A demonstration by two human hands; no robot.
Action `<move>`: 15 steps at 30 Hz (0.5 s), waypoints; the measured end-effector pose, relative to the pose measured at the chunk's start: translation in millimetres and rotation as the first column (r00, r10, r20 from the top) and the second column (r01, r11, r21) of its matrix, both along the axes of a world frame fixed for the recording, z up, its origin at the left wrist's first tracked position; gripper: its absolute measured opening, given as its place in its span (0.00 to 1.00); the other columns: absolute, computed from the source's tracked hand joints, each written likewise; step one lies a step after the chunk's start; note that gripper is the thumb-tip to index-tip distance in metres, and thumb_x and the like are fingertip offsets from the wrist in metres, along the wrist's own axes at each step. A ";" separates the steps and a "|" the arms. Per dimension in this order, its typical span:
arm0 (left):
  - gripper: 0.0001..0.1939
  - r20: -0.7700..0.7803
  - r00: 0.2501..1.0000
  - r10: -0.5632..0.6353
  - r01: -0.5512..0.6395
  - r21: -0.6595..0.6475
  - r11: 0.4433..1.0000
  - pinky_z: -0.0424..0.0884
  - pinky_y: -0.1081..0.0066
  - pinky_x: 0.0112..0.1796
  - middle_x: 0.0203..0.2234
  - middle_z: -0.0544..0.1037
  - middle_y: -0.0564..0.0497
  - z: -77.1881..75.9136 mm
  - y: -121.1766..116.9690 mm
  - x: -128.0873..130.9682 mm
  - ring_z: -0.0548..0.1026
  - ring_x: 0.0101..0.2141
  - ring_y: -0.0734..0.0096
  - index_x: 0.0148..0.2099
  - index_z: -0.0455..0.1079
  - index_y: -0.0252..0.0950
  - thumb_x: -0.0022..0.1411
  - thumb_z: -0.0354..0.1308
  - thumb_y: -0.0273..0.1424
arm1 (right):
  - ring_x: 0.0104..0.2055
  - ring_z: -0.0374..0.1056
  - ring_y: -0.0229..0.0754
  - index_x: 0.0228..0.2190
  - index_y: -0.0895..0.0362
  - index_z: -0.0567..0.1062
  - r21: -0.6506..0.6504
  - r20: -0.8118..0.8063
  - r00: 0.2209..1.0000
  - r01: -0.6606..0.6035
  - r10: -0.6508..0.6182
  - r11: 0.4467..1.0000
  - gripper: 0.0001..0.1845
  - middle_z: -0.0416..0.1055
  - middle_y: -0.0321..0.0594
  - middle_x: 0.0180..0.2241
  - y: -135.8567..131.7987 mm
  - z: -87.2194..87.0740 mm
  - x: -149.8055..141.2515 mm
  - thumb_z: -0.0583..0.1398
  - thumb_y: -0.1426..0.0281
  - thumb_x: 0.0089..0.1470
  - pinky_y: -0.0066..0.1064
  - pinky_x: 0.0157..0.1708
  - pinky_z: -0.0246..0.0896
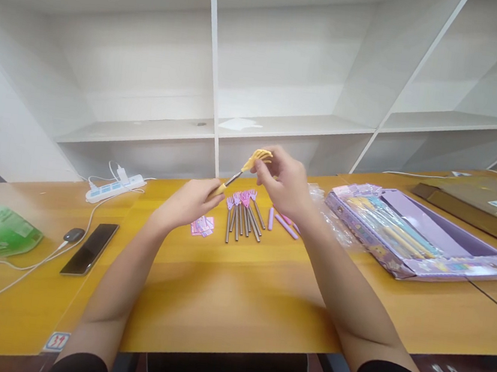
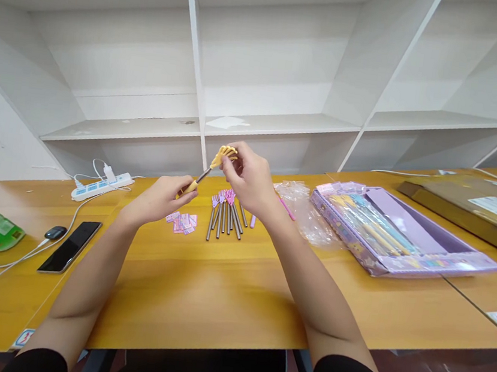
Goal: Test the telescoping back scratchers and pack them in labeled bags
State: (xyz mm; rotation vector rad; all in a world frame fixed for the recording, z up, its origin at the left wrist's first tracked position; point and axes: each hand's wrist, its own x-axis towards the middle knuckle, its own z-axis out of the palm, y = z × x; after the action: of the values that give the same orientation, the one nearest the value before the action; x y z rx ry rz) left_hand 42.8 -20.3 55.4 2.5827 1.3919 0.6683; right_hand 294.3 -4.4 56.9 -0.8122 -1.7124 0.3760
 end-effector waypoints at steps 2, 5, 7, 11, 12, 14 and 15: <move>0.14 0.035 0.999 -0.024 0.024 -0.010 1.000 0.65 0.66 0.33 0.30 0.77 0.52 -0.8 1.1 1.5 0.73 0.31 0.66 0.36 0.63 0.41 0.77 0.54 0.39 | 0.31 0.72 0.39 0.45 0.52 0.73 -0.030 -0.006 0.998 -0.057 0.057 0.998 0.10 0.80 0.38 0.36 3.0 -4.8 -5.3 0.60 0.59 0.71 0.36 0.35 0.67; 0.13 0.092 0.994 -0.054 0.058 -0.045 0.997 0.68 0.66 0.37 0.34 0.81 0.51 -0.3 1.7 2.5 0.77 0.34 0.66 0.38 0.67 0.40 0.77 0.54 0.39 | 0.32 0.73 0.40 0.47 0.52 0.73 -0.055 0.022 0.993 -0.111 0.112 0.992 0.12 0.82 0.40 0.38 4.5 -11.0 -13.5 0.60 0.58 0.71 0.36 0.36 0.68; 0.13 0.108 0.993 -0.055 0.062 -0.062 0.996 0.68 0.66 0.37 0.34 0.82 0.51 0.5 2.1 1.9 0.78 0.34 0.67 0.38 0.67 0.40 0.78 0.53 0.39 | 0.31 0.73 0.40 0.49 0.52 0.74 -0.078 0.085 0.988 -0.125 0.132 0.989 0.12 0.82 0.39 0.38 4.2 -12.0 -15.8 0.60 0.58 0.71 0.36 0.36 0.69; 0.14 0.105 0.994 -0.042 0.048 -0.053 0.997 0.68 0.67 0.36 0.34 0.83 0.51 1.0 3.1 -0.6 0.79 0.34 0.67 0.38 0.67 0.40 0.78 0.53 0.38 | 0.35 0.75 0.42 0.50 0.51 0.76 -0.136 0.358 0.926 -0.076 0.120 0.988 0.14 0.83 0.41 0.43 10.2 -7.5 -0.6 0.63 0.57 0.70 0.38 0.39 0.70; 0.14 0.106 0.994 -0.040 0.045 -0.046 0.998 0.68 0.67 0.37 0.34 0.83 0.51 0.9 3.3 -1.2 0.79 0.34 0.67 0.38 0.66 0.40 0.78 0.53 0.38 | 0.39 0.77 0.44 0.50 0.51 0.78 -0.158 0.464 0.883 -0.006 0.079 0.987 0.14 0.83 0.42 0.46 15.2 -6.6 8.4 0.64 0.57 0.70 0.38 0.42 0.71; 0.12 0.098 0.995 -0.023 0.026 -0.035 0.999 0.68 0.66 0.37 0.35 0.83 0.51 0.6 3.5 -2.2 0.80 0.35 0.66 0.39 0.66 0.40 0.79 0.52 0.38 | 0.47 0.79 0.47 0.51 0.51 0.80 -0.186 0.666 0.745 0.212 -0.035 0.959 0.15 0.83 0.44 0.51 30.7 -7.4 31.9 0.65 0.57 0.69 0.39 0.48 0.72; 0.12 0.089 0.996 -0.007 0.009 -0.026 1.000 0.68 0.66 0.37 0.35 0.83 0.51 0.5 3.5 -2.6 0.79 0.34 0.66 0.40 0.66 0.40 0.79 0.52 0.37 | 0.51 0.79 0.47 0.52 0.51 0.81 -0.200 0.753 0.653 0.343 -0.080 0.918 0.16 0.83 0.44 0.52 40.9 -9.5 45.7 0.65 0.56 0.69 0.38 0.51 0.71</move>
State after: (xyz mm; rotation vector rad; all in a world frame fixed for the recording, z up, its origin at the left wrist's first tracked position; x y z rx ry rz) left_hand 40.2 -16.8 55.9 2.5046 1.3535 0.7485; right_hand 340.0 36.6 47.4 -1.5637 -2.2948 0.1632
